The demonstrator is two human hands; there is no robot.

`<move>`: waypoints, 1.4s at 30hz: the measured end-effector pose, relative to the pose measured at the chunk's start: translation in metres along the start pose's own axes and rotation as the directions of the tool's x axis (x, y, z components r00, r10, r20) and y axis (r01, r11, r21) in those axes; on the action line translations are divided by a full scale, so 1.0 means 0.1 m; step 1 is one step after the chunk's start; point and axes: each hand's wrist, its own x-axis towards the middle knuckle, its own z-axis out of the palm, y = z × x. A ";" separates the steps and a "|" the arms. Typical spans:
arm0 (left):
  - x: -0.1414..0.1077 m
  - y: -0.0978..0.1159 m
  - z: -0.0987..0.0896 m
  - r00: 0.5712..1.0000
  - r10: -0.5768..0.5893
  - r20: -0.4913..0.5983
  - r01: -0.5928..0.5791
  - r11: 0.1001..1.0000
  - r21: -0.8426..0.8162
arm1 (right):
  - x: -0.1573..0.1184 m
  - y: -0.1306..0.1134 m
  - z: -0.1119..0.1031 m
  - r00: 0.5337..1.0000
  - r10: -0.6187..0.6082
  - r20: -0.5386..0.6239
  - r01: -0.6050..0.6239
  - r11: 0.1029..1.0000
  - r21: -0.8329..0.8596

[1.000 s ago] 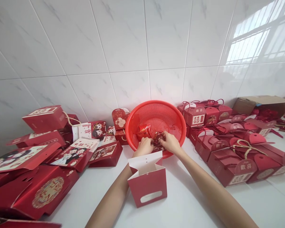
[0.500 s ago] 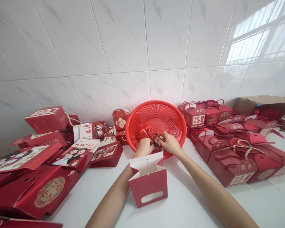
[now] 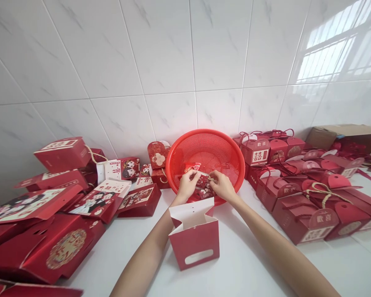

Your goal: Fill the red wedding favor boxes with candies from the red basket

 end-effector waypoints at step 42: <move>-0.10 0.12 0.00 0.971 -0.049 0.235 0.156 0.874 -0.460 | 0.01 0.08 0.02 0.950 0.109 0.293 -0.312 0.369 0.876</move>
